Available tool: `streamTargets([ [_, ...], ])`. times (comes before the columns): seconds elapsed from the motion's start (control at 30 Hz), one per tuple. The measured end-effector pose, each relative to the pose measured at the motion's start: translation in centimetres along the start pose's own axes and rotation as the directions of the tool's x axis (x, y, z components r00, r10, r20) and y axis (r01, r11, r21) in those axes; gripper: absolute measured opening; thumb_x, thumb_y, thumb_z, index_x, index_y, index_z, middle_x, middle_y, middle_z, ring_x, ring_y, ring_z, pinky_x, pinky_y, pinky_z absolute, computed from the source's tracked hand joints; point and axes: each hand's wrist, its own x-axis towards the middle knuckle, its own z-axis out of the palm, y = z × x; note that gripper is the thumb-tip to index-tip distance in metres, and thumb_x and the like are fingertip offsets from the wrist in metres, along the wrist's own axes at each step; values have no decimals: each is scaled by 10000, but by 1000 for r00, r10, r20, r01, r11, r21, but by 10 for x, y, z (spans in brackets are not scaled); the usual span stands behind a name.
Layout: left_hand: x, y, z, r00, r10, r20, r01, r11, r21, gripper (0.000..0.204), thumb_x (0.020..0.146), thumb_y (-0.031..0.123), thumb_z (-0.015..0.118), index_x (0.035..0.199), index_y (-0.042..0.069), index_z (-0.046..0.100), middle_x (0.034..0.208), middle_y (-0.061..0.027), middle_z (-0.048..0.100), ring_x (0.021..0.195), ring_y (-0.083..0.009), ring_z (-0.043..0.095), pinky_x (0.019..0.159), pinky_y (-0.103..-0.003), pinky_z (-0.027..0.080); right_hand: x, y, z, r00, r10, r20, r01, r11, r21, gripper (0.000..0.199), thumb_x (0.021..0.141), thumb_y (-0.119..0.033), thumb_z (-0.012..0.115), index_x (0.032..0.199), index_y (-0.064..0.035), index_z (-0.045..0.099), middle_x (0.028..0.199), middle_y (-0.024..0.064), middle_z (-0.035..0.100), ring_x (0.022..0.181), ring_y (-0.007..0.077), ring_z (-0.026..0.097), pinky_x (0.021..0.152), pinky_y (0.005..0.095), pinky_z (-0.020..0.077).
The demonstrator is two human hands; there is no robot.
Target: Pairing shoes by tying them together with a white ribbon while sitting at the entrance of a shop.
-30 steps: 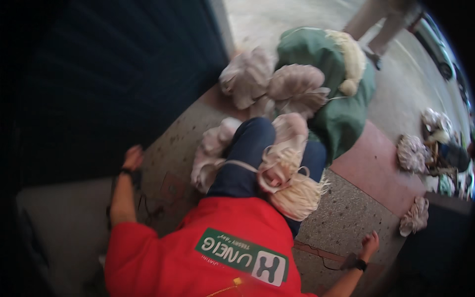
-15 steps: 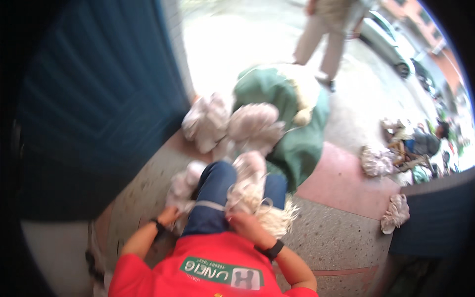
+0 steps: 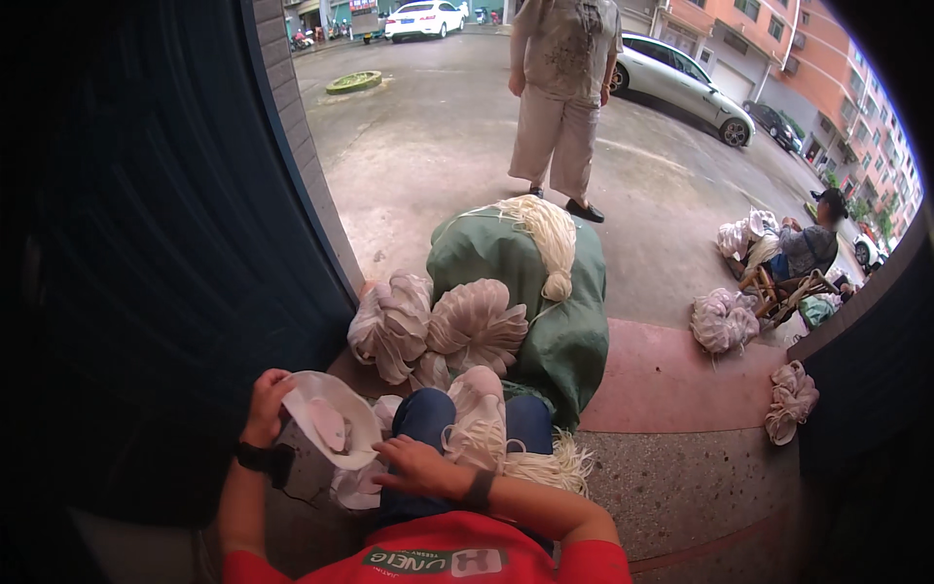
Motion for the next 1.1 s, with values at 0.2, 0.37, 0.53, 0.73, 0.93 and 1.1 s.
streamTargets([
  [0.2, -69, 85, 107, 928, 60, 369, 0, 987, -162, 246, 926, 99, 734, 1145, 49, 631, 1022, -34, 644, 896, -106, 621, 825, -278, 529, 28, -15, 34, 983, 113, -147, -127, 988, -85, 538, 921, -312, 686, 1276, 55, 518, 1070, 278, 653, 988, 456, 652, 876, 519, 526],
  [0.37, -54, 33, 111, 901, -70, 428, 317, 780, -540, 250, 1012, 240, 678, 1185, 69, 620, 1056, -20, 654, 954, -136, 642, 879, -309, 511, 8, 28, 31, 940, 301, -160, -261, 937, 230, 208, 991, -185, 569, 1089, 0, 570, 907, 280, 654, 888, 499, 640, 761, 557, 512],
  [0.53, -55, -184, 103, 838, -295, 459, 433, 872, -230, 420, 1066, 433, 547, 1251, 69, 643, 1157, -42, 680, 1012, -145, 643, 897, -322, 488, -6, 65, 38, 904, 372, -212, -256, 867, 428, 259, 1025, -131, 519, 1203, 37, 603, 1094, 241, 691, 1041, 379, 667, 900, 454, 517],
  [0.73, -110, -249, 71, 533, -485, 693, 423, 862, 278, 497, 1053, 507, 521, 1212, 73, 703, 1164, -46, 712, 1069, -138, 650, 907, -334, 499, -20, 58, 25, 866, 495, 73, -253, 308, 917, 329, 1051, -103, 528, 1342, 45, 571, 1308, 126, 652, 1203, 236, 625, 1061, 378, 485],
  [0.93, -63, -203, 9, 761, -397, 514, 235, 906, 352, 425, 1005, 386, 668, 760, 41, 714, 717, 2, 656, 686, -99, 580, 663, -285, 472, -42, 52, 25, 870, 461, 177, -157, -81, 984, 394, 1061, -131, 549, 1414, 35, 497, 1322, 137, 633, 1225, 244, 627, 1075, 401, 497],
  [1.1, -30, -73, 28, 914, -110, 390, 62, 989, 132, 430, 988, 258, 715, 627, 46, 617, 603, 47, 556, 572, -47, 472, 517, -265, 360, -86, 68, 8, 888, 445, 120, -53, -160, 986, 423, 1062, -181, 551, 1436, 2, 473, 1366, 144, 605, 1236, 294, 628, 1058, 458, 517],
])
